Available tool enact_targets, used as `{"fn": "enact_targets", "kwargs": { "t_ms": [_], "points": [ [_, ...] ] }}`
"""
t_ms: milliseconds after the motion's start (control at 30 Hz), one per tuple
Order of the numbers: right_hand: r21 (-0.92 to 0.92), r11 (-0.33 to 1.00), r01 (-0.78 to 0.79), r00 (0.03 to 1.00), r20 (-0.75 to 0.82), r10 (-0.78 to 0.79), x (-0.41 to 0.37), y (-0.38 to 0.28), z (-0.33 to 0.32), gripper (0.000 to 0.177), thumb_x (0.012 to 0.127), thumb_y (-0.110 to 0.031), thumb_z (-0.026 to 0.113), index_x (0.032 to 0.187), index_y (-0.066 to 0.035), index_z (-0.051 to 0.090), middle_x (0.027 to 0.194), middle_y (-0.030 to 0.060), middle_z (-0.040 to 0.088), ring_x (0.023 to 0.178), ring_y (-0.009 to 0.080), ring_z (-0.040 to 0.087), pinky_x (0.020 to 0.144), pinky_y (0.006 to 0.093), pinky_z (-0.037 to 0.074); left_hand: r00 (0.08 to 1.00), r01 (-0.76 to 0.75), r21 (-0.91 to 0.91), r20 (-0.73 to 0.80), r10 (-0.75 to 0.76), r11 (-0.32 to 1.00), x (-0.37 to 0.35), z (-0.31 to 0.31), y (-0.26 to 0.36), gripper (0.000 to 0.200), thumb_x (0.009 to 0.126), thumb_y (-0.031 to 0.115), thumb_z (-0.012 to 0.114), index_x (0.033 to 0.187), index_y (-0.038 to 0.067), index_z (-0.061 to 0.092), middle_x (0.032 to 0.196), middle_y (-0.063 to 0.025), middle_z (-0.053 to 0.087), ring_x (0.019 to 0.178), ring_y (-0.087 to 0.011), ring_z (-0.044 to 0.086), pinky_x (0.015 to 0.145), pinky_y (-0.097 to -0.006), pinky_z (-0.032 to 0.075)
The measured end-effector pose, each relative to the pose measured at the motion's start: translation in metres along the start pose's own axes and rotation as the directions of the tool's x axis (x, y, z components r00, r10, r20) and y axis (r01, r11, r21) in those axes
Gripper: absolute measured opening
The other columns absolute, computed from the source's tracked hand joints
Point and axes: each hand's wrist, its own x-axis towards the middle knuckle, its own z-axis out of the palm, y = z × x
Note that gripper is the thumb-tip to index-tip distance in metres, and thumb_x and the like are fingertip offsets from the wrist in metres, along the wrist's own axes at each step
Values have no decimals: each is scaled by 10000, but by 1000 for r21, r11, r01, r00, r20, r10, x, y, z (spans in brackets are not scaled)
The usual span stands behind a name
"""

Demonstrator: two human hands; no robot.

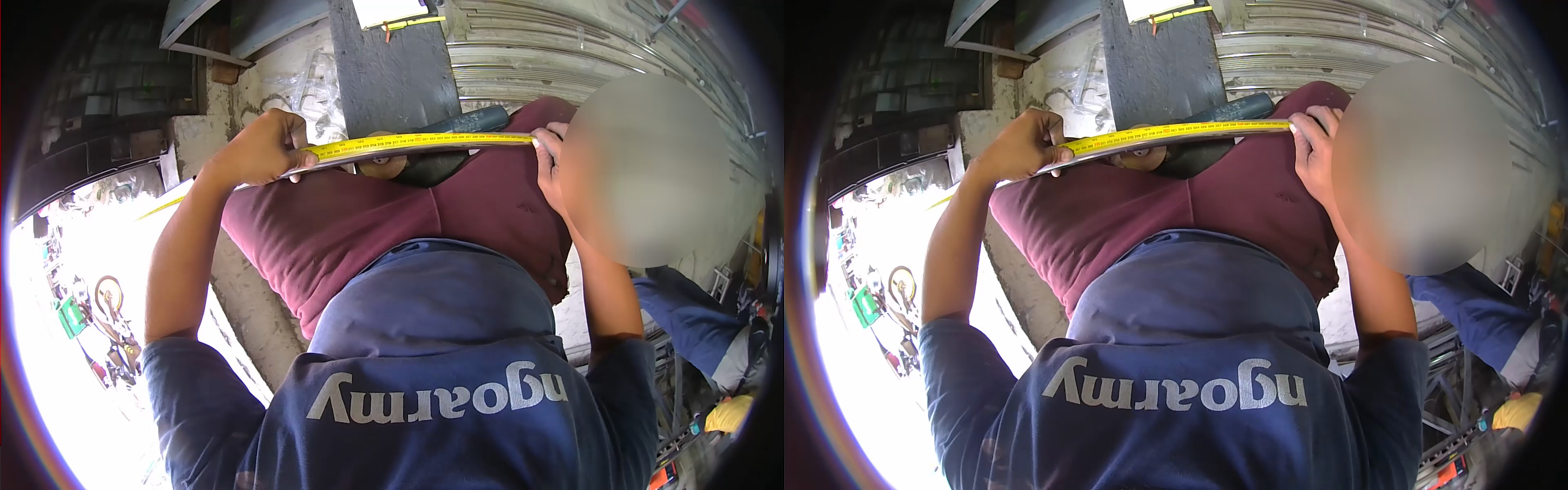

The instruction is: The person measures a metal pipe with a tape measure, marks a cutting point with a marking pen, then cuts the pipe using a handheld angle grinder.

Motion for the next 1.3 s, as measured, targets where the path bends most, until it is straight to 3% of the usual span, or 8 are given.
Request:
{"fn": "enact_targets", "kwargs": {
  "t_ms": [133, 267, 367, 467, 567, 700, 933, 1300],
  "points": [
    [-78, 997, -29, 999, 38, 32, -9, -11, 0, 258, 1001, -260, 776, 1224, -133, 751, 1266, 79, 699, 1191, 295, 662, 1091, 541, 375, 998, 34, -6, -52, -34, 999, -5, 3, 6, 250, 905, 121, 865, 888, -40, 675, 742, -190, 749, 734, -245, 756, 700, -431, 561],
    [-94, 995, -34, 985, 163, 49, -7, -21, -17, 438, 997, -396, 786, 1298, -84, 729, 1367, 158, 676, 1288, 332, 644, 1162, 566, 331, 991, 15, 54, -137, -7, 998, -12, 8, 14, 251, 862, 115, 841, 915, -67, 678, 859, -302, 732, 876, -444, 767, 824, -494, 586],
    [1, 1000, 11, 984, 176, -11, 26, -32, -28, 459, 973, -393, 803, 1265, -45, 740, 1262, 177, 713, 1217, 360, 667, 1142, 559, 368, 974, -59, 89, -215, 77, 994, -15, 14, 12, 240, 886, 38, 867, 853, -48, 645, 808, -252, 740, 812, -349, 765, 765, -453, 575],
    [56, 993, 108, 981, 153, -115, 86, -42, -26, 377, 979, -332, 794, 1195, -25, 758, 1138, 164, 747, 1128, 361, 689, 1099, 518, 435, 980, -21, 44, -197, 30, 999, -11, 14, 11, 236, 888, 54, 866, 869, -48, 654, 871, -272, 750, 873, -401, 764, 819, -464, 578],
    [10, 985, 173, 920, 356, -165, 151, -33, 24, 325, 983, -268, 781, 1179, -10, 759, 1180, 193, 760, 1170, 379, 706, 1103, 536, 460, 974, -36, 83, -220, 53, 996, -14, 14, 17, 222, 887, 58, 867, 878, -35, 665, 889, -271, 755, 894, -404, 774, 828, -465, 581],
    [-64, 995, 73, 802, 597, -21, 230, -25, 122, 298, 986, -156, 718, 1245, -9, 737, 1267, 199, 755, 1233, 392, 724, 1113, 596, 494, 979, -19, 51, -204, 29, 999, -10, 15, 13, 181, 877, 51, 865, 911, -20, 703, 946, -272, 773, 970, -420, 782, 891, -471, 591],
    [-160, 986, 43, 845, 532, 49, 279, -51, 213, 319, 972, -77, 663, 1277, -82, 753, 1315, 153, 737, 1253, 333, 727, 1097, 548, 501, 987, 22, 57, -158, -12, 998, -13, 10, 19, 232, 876, 113, 852, 1082, 27, 789, 1032, -223, 787, 1036, -431, 765, 944, -482, 592],
    [-124, 982, 143, 855, 515, -59, 313, -41, 214, 285, 942, -46, 644, 1192, -41, 780, 1219, 177, 758, 1241, 338, 706, 1137, 568, 432, 972, -122, 48, -195, 129, 991, -3, 14, 9, 176, 851, 102, 820, 916, -29, 723, 902, -275, 760, 962, -456, 767, 877, -542, 607]
  ]
}}
